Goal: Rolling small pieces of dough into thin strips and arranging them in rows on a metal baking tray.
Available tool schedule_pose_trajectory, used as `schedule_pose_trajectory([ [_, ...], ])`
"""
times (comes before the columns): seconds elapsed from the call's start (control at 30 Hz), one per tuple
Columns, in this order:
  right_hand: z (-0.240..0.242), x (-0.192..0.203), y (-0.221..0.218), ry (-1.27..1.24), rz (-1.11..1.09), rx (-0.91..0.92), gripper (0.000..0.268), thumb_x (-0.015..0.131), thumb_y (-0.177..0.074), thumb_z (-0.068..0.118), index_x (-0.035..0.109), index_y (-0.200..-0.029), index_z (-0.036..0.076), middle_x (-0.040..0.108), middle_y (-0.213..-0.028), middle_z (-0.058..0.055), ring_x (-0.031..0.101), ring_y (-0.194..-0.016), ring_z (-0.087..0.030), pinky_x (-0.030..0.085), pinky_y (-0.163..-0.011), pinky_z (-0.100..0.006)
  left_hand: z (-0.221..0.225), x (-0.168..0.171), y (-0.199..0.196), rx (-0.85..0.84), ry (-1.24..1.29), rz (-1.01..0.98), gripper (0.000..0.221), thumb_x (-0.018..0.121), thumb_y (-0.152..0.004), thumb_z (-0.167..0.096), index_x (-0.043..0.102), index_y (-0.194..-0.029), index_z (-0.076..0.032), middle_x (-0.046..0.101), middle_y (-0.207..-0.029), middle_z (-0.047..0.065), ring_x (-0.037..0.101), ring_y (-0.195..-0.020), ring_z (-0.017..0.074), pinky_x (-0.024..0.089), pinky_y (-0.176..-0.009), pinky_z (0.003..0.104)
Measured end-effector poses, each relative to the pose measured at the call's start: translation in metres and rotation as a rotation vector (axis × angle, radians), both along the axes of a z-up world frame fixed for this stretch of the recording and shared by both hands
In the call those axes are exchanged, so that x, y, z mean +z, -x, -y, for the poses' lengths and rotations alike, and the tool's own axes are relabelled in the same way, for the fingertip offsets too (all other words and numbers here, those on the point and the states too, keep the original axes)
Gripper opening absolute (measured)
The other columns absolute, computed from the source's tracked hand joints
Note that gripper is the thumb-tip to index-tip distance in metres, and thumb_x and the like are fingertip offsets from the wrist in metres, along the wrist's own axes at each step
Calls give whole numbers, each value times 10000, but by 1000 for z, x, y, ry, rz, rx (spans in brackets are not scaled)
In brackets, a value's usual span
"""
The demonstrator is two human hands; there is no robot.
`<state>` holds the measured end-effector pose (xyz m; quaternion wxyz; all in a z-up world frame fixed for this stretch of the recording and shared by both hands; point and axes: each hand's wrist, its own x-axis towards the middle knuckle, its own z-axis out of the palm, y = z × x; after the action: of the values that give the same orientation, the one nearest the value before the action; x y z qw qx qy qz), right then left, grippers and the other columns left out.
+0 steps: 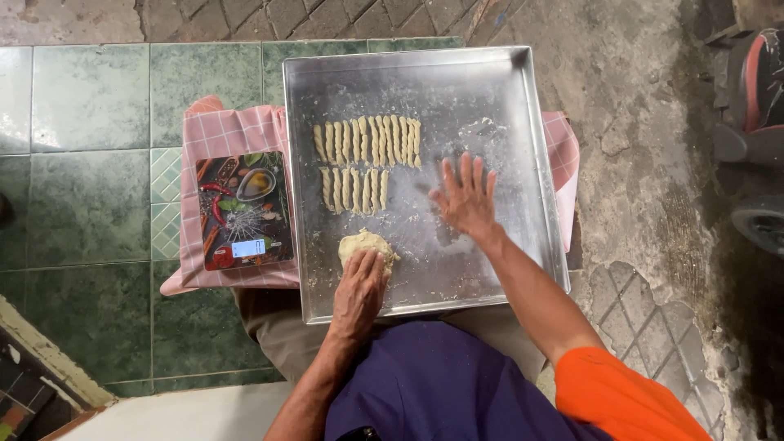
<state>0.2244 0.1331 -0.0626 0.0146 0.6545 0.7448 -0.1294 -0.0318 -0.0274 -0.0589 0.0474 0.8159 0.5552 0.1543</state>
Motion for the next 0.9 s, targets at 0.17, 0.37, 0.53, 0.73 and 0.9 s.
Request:
schedule_pose_trajectory([
  [0.17, -49, -10, -14, -77, 10, -63, 850, 147, -1040, 749, 121, -1691, 204, 6, -1725, -226, -3, -1578, -447, -46, -1216, -683, 5, -11, 3, 32, -25, 7, 393, 708, -917, -276, 678, -1269, -104, 688, -1291, 85, 593, -1290, 277, 521, -1043, 428],
  [0.37, -22, -34, -8, -346, 22, 138, 822, 202, -1051, 711, 113, -1690, 201, 73, -1717, -250, 109, -1567, -468, 66, -1196, -711, 2, -25, 0, 81, -62, 6, 379, 682, -950, -346, 683, -1284, -167, 702, -1321, 38, 594, -1316, 241, 498, -1063, 422],
  [0.53, 61, -5, 20, -316, 1, 288, 886, 178, -1014, 741, 116, -1678, 158, 71, -1716, -226, 142, -1554, -454, 161, -1194, -703, 5, -33, 0, 85, -60, 3, 381, 651, -971, -359, 681, -1305, -177, 695, -1351, 36, 583, -1339, 239, 485, -1076, 429],
  [0.73, 46, -27, 10, -95, -48, 229, 929, 234, -994, 774, 177, -1668, 136, 175, -1688, -272, 168, -1545, -489, 144, -1200, -708, 6, -41, 1, 78, -50, 13, 386, 629, -978, -372, 678, -1315, -188, 679, -1380, 32, 562, -1366, 253, 461, -1096, 440],
  [0.9, -30, 10, 4, -84, 27, -7, 878, 177, -1007, 787, 170, -1677, 220, 90, -1711, -244, 79, -1570, -444, 29, -1223, -684, 6, -41, -1, 85, -52, 28, 381, 633, -976, -368, 680, -1311, -195, 677, -1383, 32, 561, -1368, 255, 454, -1101, 438],
])
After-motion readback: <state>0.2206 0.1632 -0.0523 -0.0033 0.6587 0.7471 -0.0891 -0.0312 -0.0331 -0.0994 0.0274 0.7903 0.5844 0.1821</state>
